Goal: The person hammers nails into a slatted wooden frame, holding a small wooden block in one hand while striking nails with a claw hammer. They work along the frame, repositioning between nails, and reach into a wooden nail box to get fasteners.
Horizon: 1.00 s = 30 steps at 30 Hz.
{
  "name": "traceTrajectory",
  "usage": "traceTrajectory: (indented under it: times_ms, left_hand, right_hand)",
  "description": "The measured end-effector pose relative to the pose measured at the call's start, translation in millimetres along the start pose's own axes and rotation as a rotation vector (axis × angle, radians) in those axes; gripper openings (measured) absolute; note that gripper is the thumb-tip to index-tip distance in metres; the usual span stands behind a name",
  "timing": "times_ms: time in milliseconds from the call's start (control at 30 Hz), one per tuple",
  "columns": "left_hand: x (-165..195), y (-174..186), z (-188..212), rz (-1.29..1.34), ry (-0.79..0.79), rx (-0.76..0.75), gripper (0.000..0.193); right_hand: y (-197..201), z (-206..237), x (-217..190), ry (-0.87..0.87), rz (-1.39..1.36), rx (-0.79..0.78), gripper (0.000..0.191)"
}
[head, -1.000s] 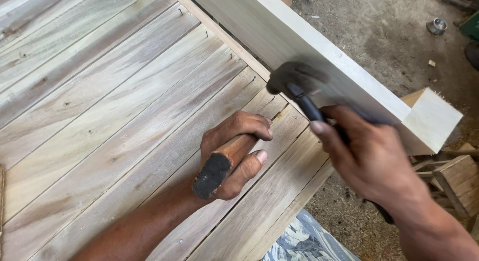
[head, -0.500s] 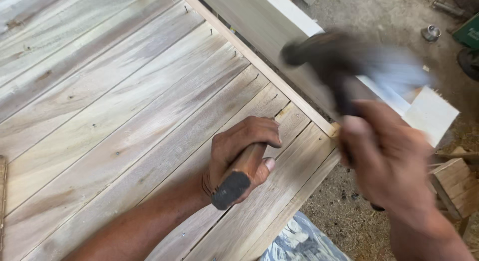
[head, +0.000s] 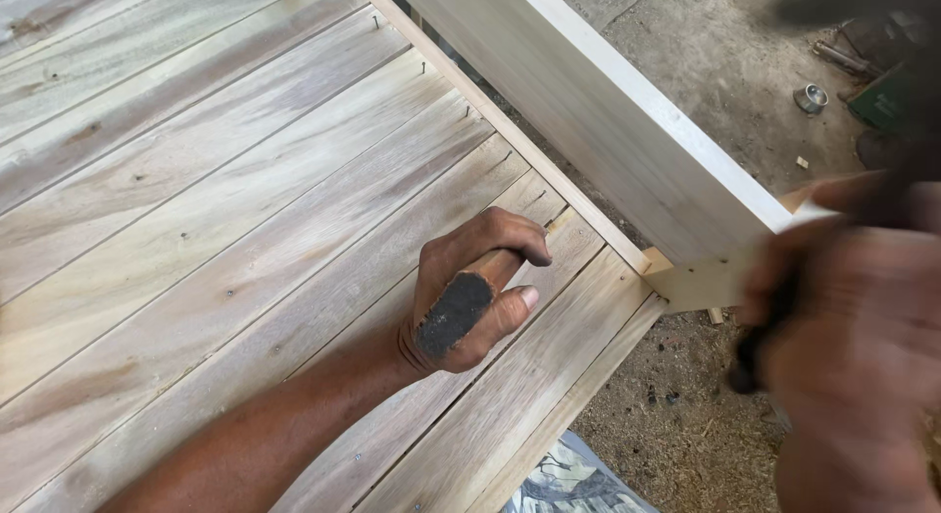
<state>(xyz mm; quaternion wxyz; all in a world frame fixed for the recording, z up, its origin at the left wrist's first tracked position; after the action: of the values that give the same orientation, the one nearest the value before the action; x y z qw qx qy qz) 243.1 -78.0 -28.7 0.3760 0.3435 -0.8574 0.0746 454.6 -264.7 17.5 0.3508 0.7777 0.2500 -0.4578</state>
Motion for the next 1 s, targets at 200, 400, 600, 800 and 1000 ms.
traceTrajectory:
  times_ms: [200,400,600,800,1000]
  left_hand:
    - [4.7,1.6,-8.7,-0.013,0.037,-0.002,0.019]
    - [2.8,0.7,-6.9,-0.052,0.031,-0.022,0.023]
    - [0.8,1.3,-2.7,-0.054,0.062,-0.038,0.026]
    - [-3.3,0.6,-5.6,0.017,0.095,-0.020,0.029]
    - [-4.6,-0.1,0.7,-0.024,0.100,-0.036,0.030]
  right_hand:
    - [-71.6,-20.1,11.8,-0.203,0.586,-0.293,0.039]
    - [-32.7,-6.0,-67.2,0.176,0.118,0.047,0.049]
    - [-77.5,-17.8,5.1,-0.164,0.468,-0.265,0.040]
    - [-48.3,-20.6,-62.1,0.214,0.120,-0.076,0.040]
    - [-72.6,-17.4,27.8,-0.243,0.533,-0.214,0.042]
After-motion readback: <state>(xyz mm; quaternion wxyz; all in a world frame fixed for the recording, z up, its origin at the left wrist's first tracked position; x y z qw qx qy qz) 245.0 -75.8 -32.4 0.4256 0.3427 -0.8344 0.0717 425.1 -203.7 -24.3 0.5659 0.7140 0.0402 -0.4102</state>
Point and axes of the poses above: each hand's wrist, its own z-axis away from the middle knuckle, its own y-axis out of the back of the hand, x = y × z, the point moved 7 cm from there along -z, towards the middle knuckle, and after that the axes turned 8 degrees about -z, right-handed, at the moved point
